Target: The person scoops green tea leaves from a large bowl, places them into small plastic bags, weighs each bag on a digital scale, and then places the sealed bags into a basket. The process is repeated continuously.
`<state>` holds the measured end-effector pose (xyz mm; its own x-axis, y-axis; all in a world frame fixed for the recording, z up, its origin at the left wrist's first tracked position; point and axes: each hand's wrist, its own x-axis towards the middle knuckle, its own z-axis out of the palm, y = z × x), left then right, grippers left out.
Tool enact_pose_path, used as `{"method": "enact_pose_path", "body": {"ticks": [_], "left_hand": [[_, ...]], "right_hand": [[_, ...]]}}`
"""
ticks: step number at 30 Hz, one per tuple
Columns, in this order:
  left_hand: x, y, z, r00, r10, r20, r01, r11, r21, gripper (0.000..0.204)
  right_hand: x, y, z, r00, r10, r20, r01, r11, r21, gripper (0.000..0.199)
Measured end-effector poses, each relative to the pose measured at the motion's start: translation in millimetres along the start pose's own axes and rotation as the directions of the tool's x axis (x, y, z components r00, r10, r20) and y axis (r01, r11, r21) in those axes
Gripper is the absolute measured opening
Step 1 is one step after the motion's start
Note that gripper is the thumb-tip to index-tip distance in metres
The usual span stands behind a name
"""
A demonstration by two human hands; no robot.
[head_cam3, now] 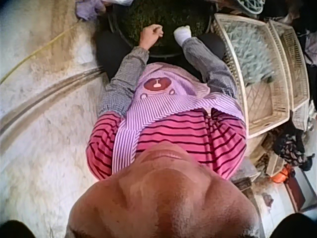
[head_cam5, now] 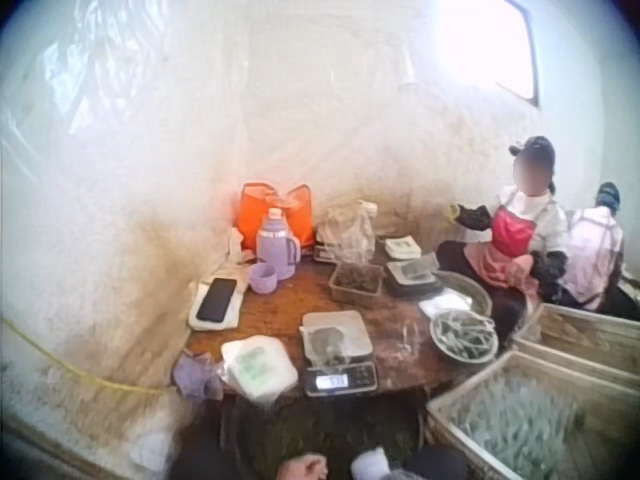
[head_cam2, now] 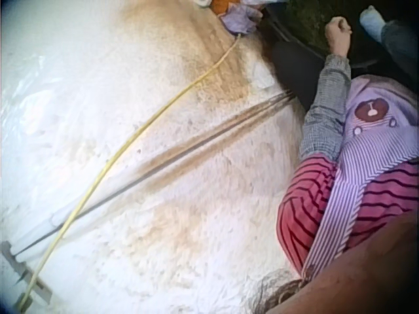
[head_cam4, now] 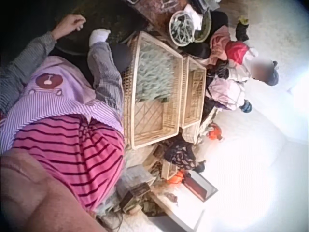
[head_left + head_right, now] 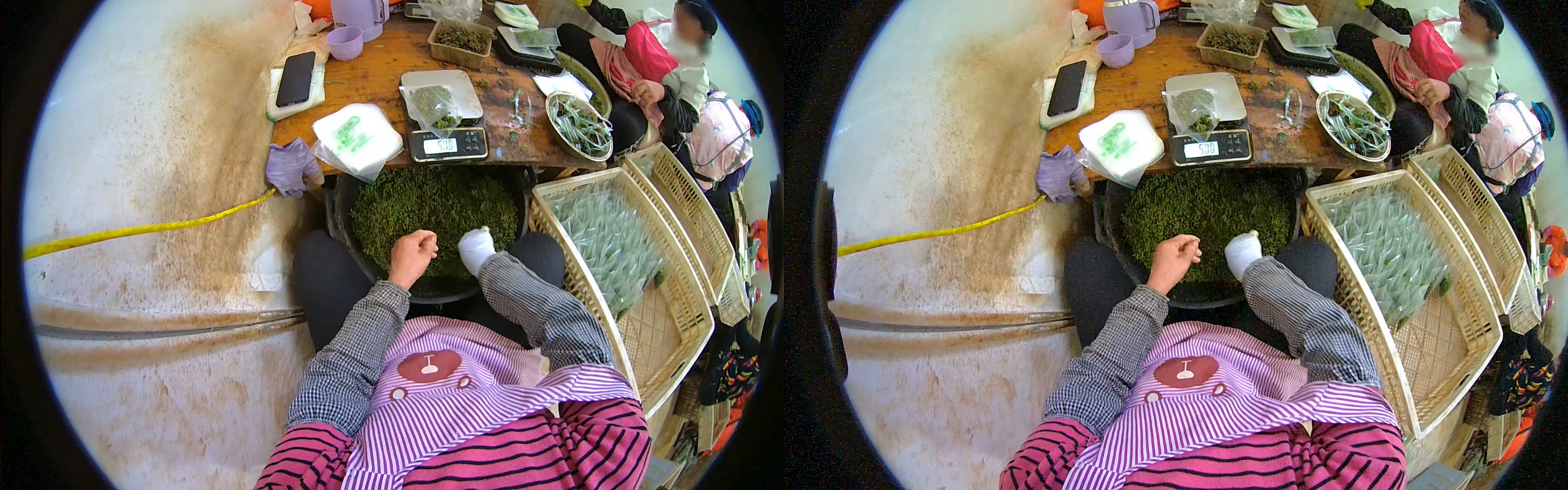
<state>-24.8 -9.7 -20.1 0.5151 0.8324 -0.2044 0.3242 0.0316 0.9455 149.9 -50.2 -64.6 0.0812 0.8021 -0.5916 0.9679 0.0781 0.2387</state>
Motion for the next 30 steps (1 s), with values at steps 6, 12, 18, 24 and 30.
{"method": "enact_pose_path", "body": {"ticks": [6,12,18,24,30], "left_hand": [[-17.4,-6.3,-4.9,1.0,-0.021,0.016,0.021,1.0,0.011,0.024],[-10.4,-20.5,-10.5,0.998,-0.064,-0.008,0.063,0.993,-0.1,0.021],[-5.5,-5.8,-2.1,0.993,-0.115,0.002,0.114,0.982,-0.151,0.023],[8.2,22.3,-1.9,0.997,-0.083,-0.007,0.081,0.983,-0.162,0.024],[58.6,73.7,-8.8,0.99,-0.079,-0.116,0.025,0.913,-0.406,0.031]], "right_hand": [[2.0,0.4,-23.3,0.973,-0.005,0.23,-0.027,0.991,0.132,0.031],[-38.1,39.5,-16.9,0.981,0.193,0.014,0.023,-0.185,0.982,0.033],[-54.9,55.9,-35.2,0.981,0.191,0.024,0.119,-0.701,0.703,0.023],[-51.7,57.2,-49.2,0.985,0.169,-0.043,0.163,-0.802,0.575,0.022],[-54.1,54.2,-100.2,0.958,0.28,-0.063,0.268,-0.795,0.545,0.022]]}}
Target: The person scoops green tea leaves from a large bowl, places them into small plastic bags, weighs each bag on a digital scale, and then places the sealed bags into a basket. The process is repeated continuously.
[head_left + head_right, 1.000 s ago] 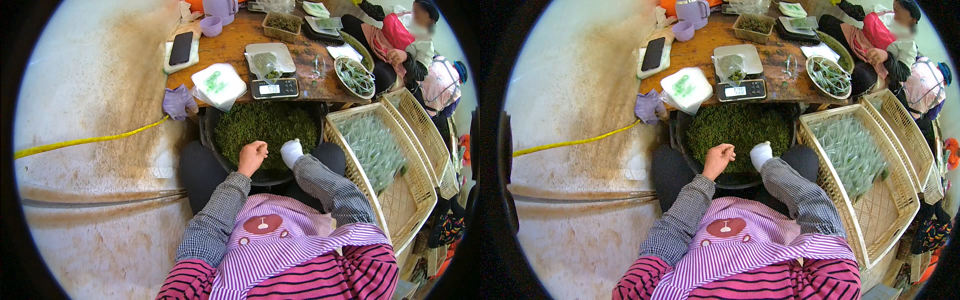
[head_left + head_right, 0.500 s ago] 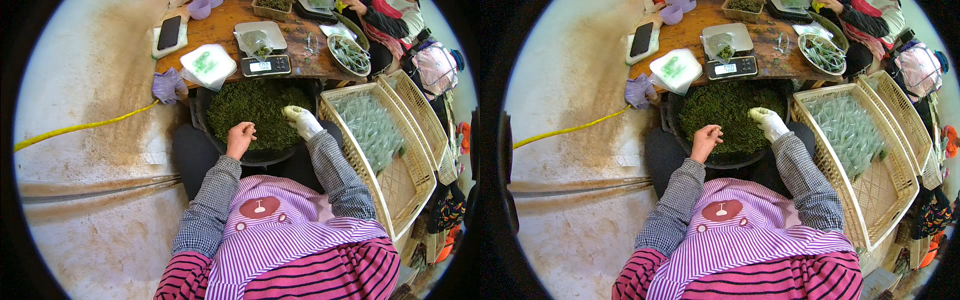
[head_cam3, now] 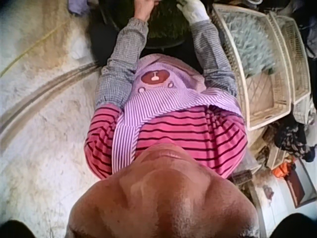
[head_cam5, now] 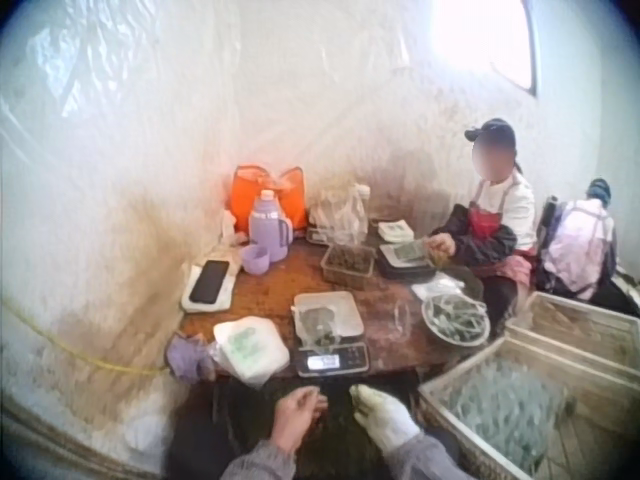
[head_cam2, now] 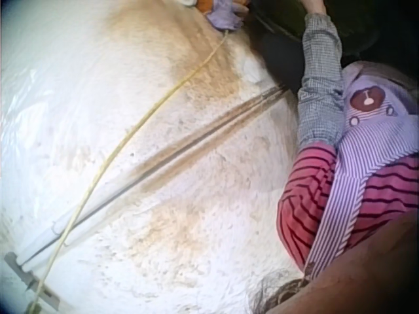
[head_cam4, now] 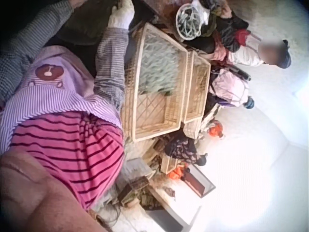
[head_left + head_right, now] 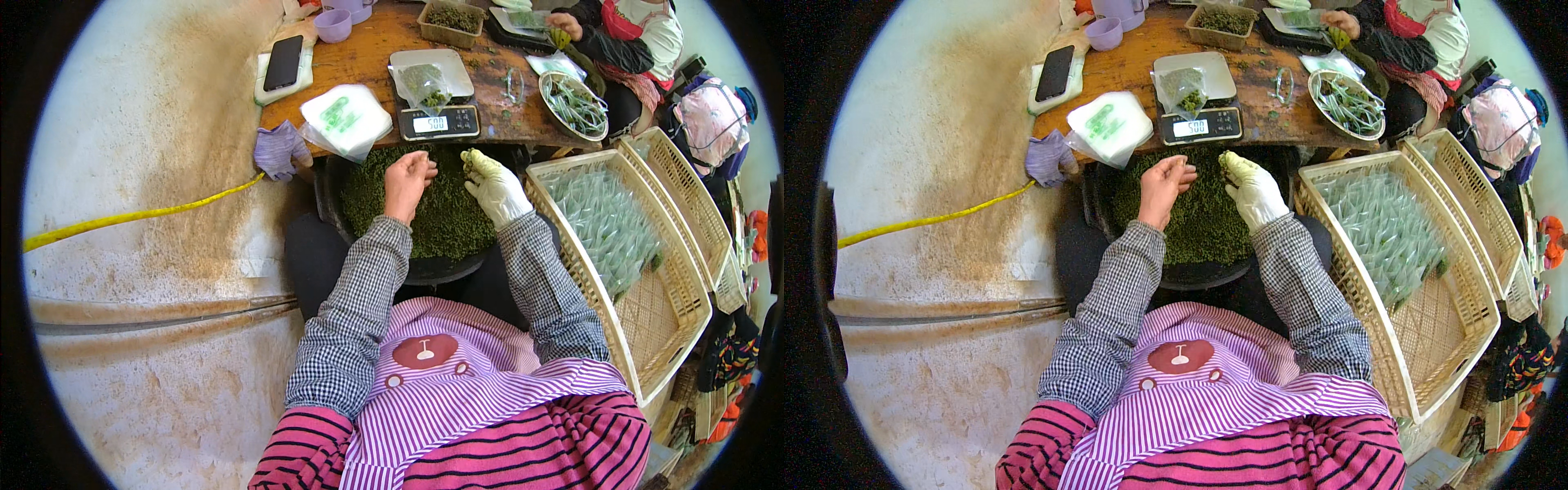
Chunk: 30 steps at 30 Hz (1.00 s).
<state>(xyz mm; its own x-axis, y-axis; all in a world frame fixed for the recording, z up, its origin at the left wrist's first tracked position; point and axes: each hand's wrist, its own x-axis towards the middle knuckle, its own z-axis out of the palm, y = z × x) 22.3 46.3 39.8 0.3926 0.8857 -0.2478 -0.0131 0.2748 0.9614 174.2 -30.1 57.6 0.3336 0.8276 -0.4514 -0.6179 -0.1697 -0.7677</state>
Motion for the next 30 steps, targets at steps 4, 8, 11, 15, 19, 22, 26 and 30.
{"method": "enact_pose_path", "body": {"ticks": [4,8,11,15,19,22,26,30], "left_hand": [[35.8,18.5,12.5,1.0,0.024,-0.018,-0.025,0.998,-0.055,0.033],[59.5,28.3,21.0,0.995,0.065,-0.07,-0.074,0.988,-0.136,0.027],[82.7,11.8,20.8,0.927,0.303,-0.221,-0.291,0.953,0.085,0.024],[87.1,11.4,18.7,0.93,0.346,-0.122,-0.319,0.927,0.198,0.025],[64.2,37.5,28.5,0.995,0.006,-0.096,-0.039,0.938,-0.344,0.025],[64.0,37.7,26.9,0.998,-0.012,-0.058,-0.011,0.922,-0.386,0.025],[61.0,37.9,29.5,0.999,0.005,-0.039,-0.018,0.947,-0.319,0.025],[63.6,35.2,26.4,0.999,-0.002,-0.046,-0.011,0.962,-0.274,0.027]], "right_hand": [[17.1,-2.7,38.2,0.743,-0.669,-0.026,0.592,0.674,-0.441,0.017],[45.6,-23.6,76.2,0.237,-0.89,0.39,0.501,-0.232,-0.834,0.013],[75.4,-27.7,91.7,0.19,-0.808,0.558,0.394,-0.459,-0.797,0.014],[106.3,-38.7,87.5,0.358,-0.711,0.606,0.344,-0.503,-0.793,0.023],[89.0,-40.3,81.7,0.534,-0.669,0.516,0.363,-0.37,-0.855,0.032],[67.5,-41.9,66.9,0.417,-0.73,0.542,0.416,-0.377,-0.828,0.032],[67.2,-38.2,72.7,0.408,-0.716,0.566,0.301,-0.479,-0.824,0.018],[83.3,-35.5,82.2,0.414,-0.724,0.551,0.241,-0.497,-0.834,0.015]]}}
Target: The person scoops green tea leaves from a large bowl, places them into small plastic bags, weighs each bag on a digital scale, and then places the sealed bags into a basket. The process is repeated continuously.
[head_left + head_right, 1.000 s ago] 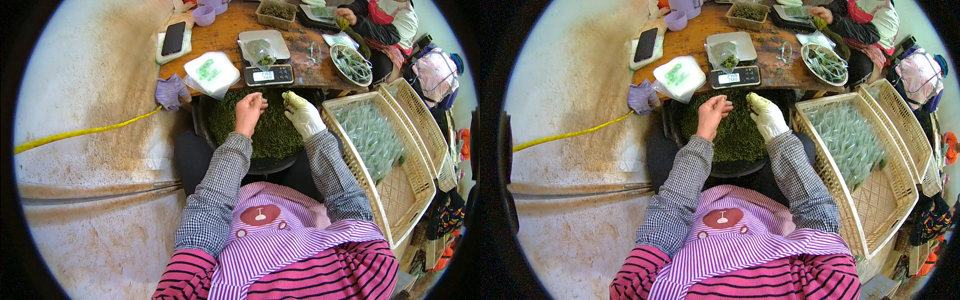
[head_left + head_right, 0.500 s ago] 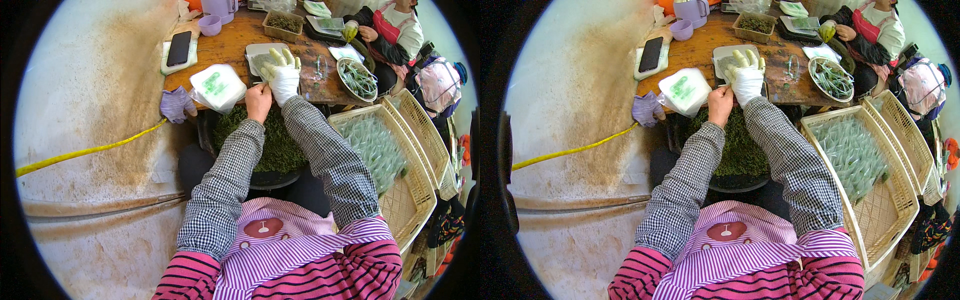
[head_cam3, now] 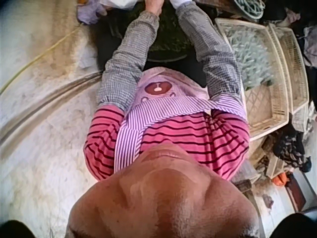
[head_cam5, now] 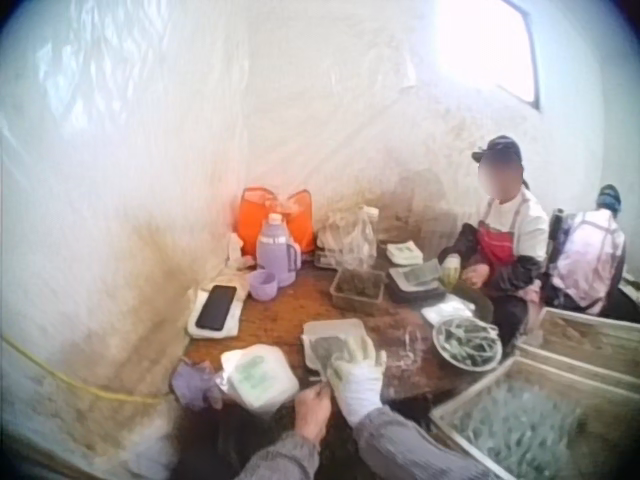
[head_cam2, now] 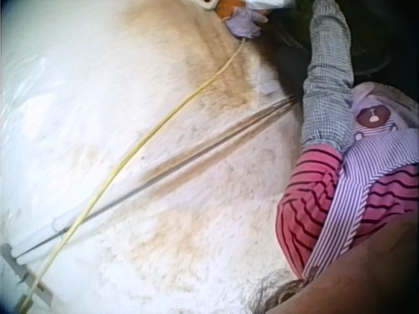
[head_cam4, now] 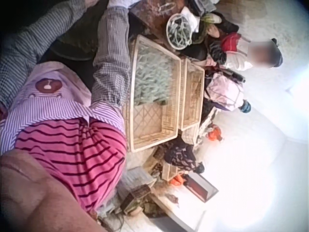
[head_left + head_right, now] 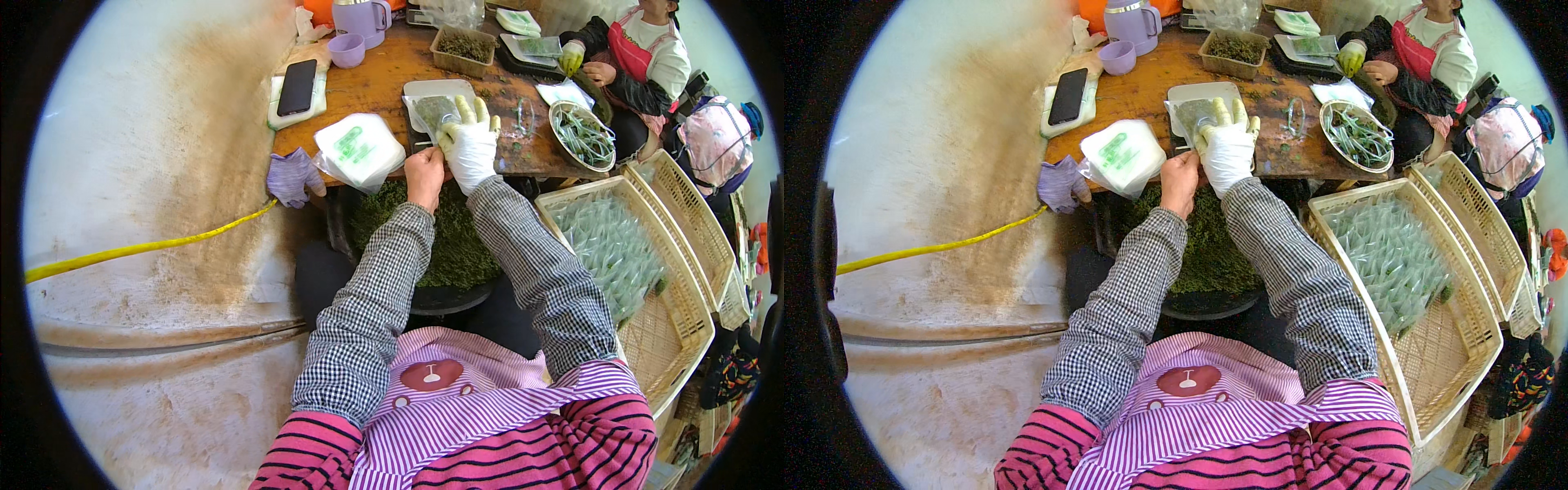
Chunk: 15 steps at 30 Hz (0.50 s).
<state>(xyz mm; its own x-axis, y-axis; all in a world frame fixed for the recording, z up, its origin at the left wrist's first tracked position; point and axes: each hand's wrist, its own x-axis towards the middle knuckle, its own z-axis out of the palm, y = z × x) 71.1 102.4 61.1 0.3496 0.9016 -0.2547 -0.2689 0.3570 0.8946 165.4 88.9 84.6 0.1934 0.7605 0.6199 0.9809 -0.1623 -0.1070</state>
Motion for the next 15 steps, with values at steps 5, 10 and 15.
{"method": "enact_pose_path", "body": {"ticks": [5,10,15], "left_hand": [[-27.7,-0.9,-26.1,0.99,-0.074,0.123,0.047,0.977,0.209,0.031],[-85.5,-48.2,-67.0,0.938,-0.298,0.175,0.193,0.871,0.452,0.029],[-129.6,-100.0,-97.6,0.881,-0.436,0.183,0.28,0.794,0.54,0.028]], "right_hand": [[-51.8,4.7,-47.9,0.997,0.018,-0.077,0.009,0.943,0.333,0.023],[-149.4,26.2,-41.3,0.753,0.024,0.658,-0.068,0.997,0.041,0.023],[-195.6,18.6,15.1,0.173,-0.028,0.985,0.539,0.839,-0.071,0.034]]}}
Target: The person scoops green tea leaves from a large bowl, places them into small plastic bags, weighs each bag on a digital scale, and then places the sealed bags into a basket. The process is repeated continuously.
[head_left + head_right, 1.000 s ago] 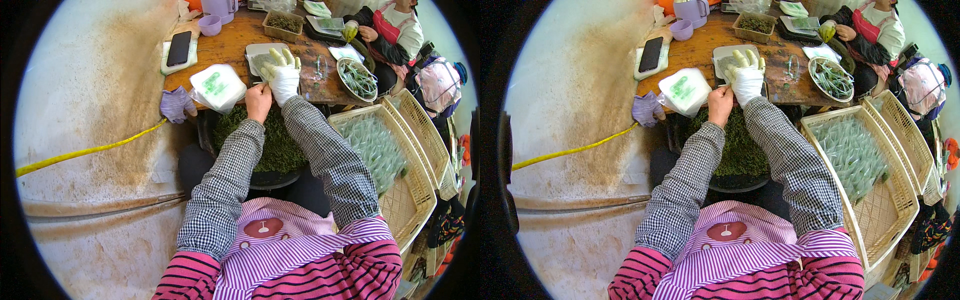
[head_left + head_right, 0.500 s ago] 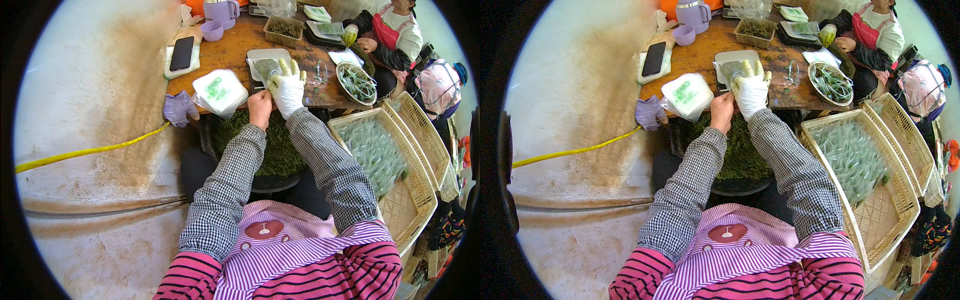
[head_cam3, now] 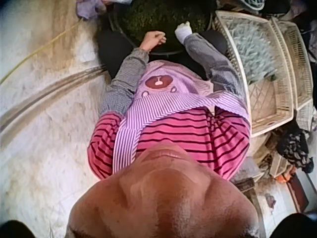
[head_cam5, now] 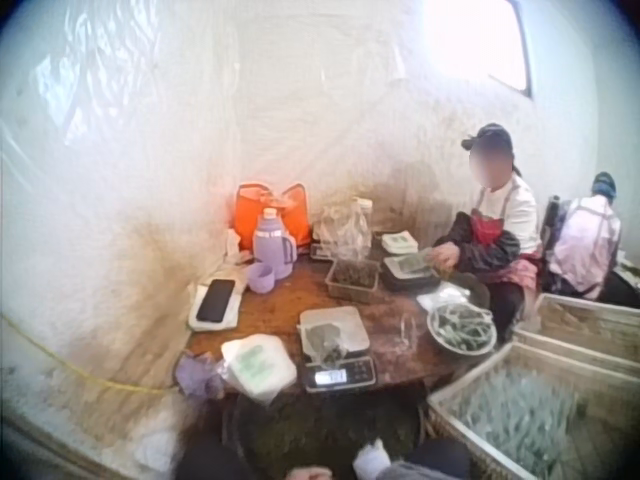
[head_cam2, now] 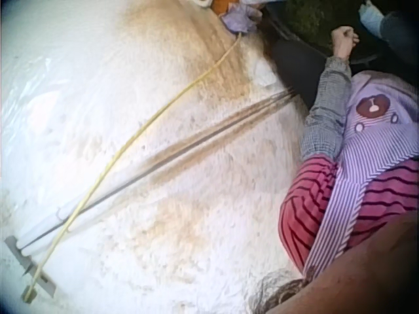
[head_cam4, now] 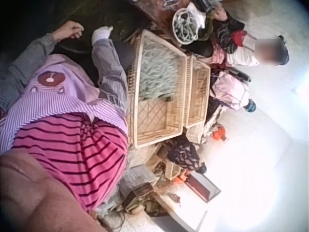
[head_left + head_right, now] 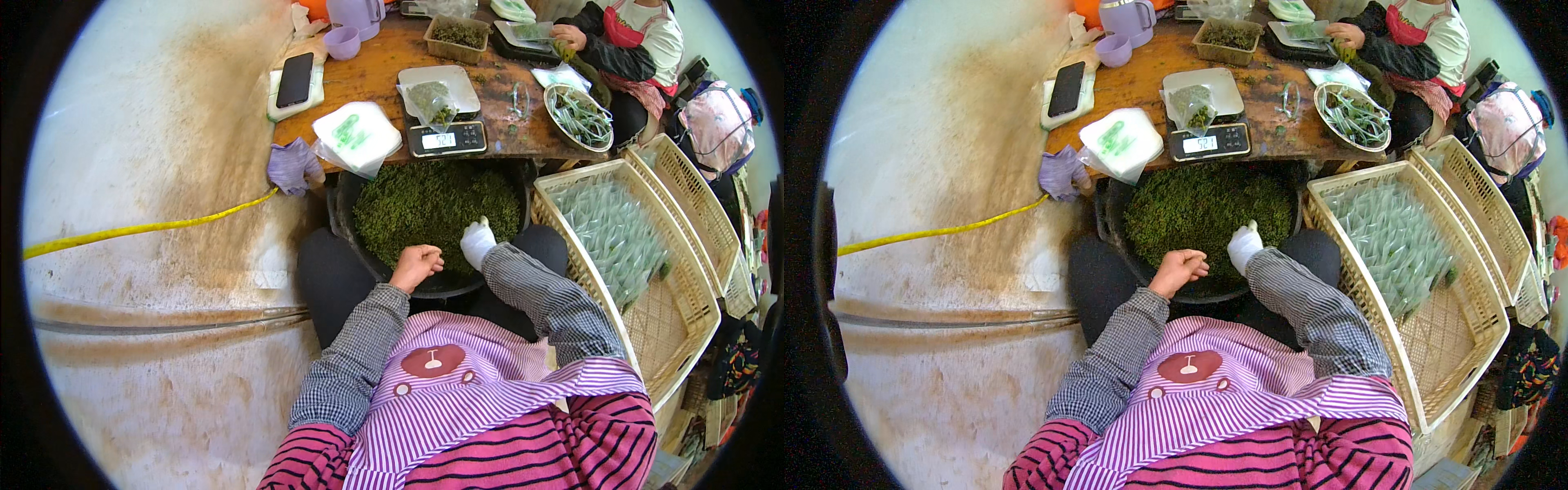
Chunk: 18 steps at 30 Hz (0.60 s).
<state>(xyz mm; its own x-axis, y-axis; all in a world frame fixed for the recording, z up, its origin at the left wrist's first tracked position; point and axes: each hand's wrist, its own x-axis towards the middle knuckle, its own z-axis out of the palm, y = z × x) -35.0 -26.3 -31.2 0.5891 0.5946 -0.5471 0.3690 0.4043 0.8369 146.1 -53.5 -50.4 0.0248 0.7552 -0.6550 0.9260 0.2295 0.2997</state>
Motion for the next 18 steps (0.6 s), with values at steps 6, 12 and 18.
{"method": "enact_pose_path", "body": {"ticks": [6,12,18], "left_hand": [[-11.1,-5.9,-4.3,0.999,0.006,-0.045,-0.004,0.999,0.032,0.028],[-7.6,-15.7,-5.4,0.998,0.023,-0.062,-0.024,1.0,-0.01,0.027],[-8.1,9.6,-2.7,0.995,0.061,-0.08,-0.065,0.997,-0.049,0.031]], "right_hand": [[4.0,4.5,-13.0,0.989,-0.045,0.138,0.04,0.998,0.042,0.039],[-35.6,34.1,-8.4,0.978,0.189,-0.083,0.068,0.082,0.994,0.034],[-50.3,48.2,-13.5,0.98,0.154,-0.124,0.197,-0.823,0.532,0.025]]}}
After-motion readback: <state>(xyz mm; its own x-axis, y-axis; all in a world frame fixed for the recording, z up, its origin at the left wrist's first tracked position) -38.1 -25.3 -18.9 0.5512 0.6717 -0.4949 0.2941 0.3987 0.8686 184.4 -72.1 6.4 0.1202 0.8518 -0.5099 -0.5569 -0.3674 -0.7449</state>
